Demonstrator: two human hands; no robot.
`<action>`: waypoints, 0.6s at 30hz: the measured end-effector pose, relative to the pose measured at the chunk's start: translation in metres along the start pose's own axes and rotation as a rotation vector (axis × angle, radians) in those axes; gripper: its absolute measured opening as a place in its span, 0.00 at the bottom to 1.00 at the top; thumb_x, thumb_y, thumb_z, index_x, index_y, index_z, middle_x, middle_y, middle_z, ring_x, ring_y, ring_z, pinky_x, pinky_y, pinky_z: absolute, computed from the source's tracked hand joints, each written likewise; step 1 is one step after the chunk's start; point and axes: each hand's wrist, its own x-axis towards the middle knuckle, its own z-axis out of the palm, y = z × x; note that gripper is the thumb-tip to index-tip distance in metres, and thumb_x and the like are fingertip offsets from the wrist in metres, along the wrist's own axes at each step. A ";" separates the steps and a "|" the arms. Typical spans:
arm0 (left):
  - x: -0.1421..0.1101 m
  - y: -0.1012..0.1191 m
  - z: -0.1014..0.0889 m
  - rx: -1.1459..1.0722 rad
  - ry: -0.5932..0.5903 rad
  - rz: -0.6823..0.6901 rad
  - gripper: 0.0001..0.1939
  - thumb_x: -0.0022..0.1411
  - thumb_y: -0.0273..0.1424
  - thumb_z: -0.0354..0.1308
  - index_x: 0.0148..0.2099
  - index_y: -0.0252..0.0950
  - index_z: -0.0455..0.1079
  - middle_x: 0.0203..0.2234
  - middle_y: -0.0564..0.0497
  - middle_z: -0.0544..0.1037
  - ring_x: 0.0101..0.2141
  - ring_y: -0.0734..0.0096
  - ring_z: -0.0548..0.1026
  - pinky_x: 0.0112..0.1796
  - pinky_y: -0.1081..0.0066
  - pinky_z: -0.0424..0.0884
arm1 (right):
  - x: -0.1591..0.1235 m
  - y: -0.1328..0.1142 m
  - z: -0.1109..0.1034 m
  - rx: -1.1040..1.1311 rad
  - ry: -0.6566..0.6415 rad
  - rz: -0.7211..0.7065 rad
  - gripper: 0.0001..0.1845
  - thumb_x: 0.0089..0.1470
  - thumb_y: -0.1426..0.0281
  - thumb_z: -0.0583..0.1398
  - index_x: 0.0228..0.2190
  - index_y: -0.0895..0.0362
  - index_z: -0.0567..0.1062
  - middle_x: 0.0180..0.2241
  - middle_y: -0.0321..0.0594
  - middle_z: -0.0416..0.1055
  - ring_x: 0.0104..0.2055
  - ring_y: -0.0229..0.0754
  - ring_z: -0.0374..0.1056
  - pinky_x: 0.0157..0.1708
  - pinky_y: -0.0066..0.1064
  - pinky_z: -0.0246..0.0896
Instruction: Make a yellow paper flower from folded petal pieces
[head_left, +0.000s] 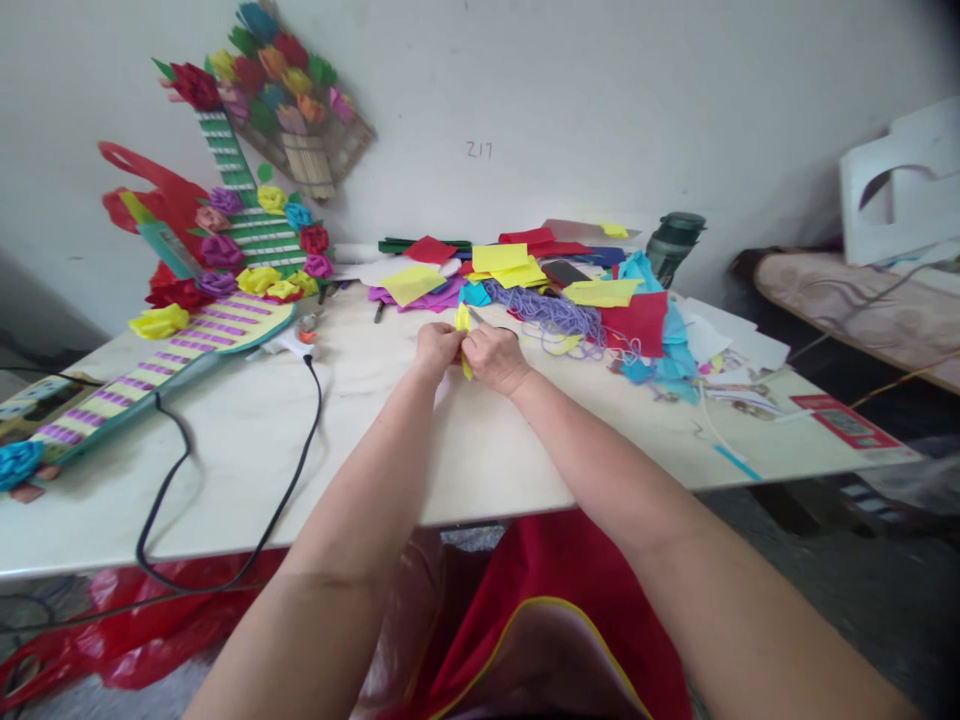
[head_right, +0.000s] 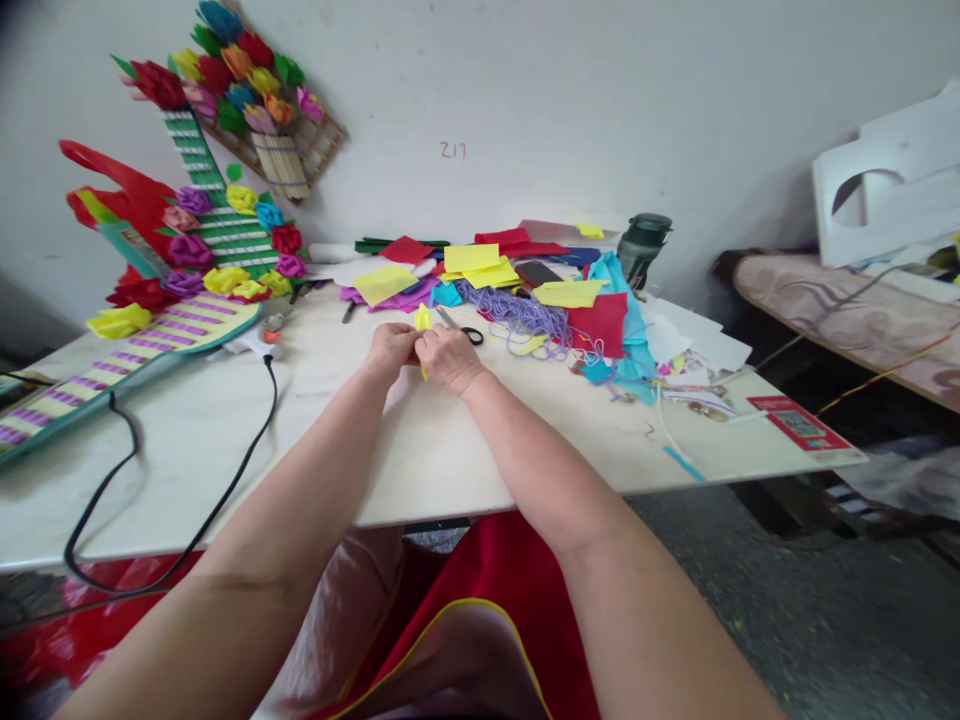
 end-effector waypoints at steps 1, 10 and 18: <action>0.000 0.001 -0.001 -0.013 -0.003 0.001 0.09 0.47 0.26 0.57 0.19 0.34 0.61 0.10 0.56 0.64 0.15 0.75 0.66 0.22 0.71 0.69 | 0.000 0.001 0.001 0.020 0.011 0.038 0.13 0.55 0.76 0.50 0.27 0.63 0.74 0.27 0.49 0.71 0.34 0.44 0.63 0.30 0.33 0.52; -0.001 0.009 -0.011 -0.018 -0.213 0.002 0.09 0.47 0.30 0.51 0.32 0.33 0.68 0.18 0.51 0.72 0.21 0.70 0.73 0.29 0.67 0.72 | -0.005 0.026 0.009 0.449 0.159 0.564 0.10 0.51 0.67 0.58 0.32 0.56 0.79 0.31 0.40 0.77 0.33 0.40 0.70 0.32 0.28 0.59; 0.007 0.000 -0.017 0.579 -0.059 0.601 0.07 0.46 0.29 0.55 0.31 0.35 0.71 0.43 0.45 0.74 0.46 0.63 0.71 0.47 0.67 0.66 | -0.006 0.028 0.010 0.603 0.201 0.594 0.09 0.48 0.67 0.60 0.31 0.56 0.80 0.30 0.40 0.77 0.33 0.40 0.70 0.33 0.28 0.61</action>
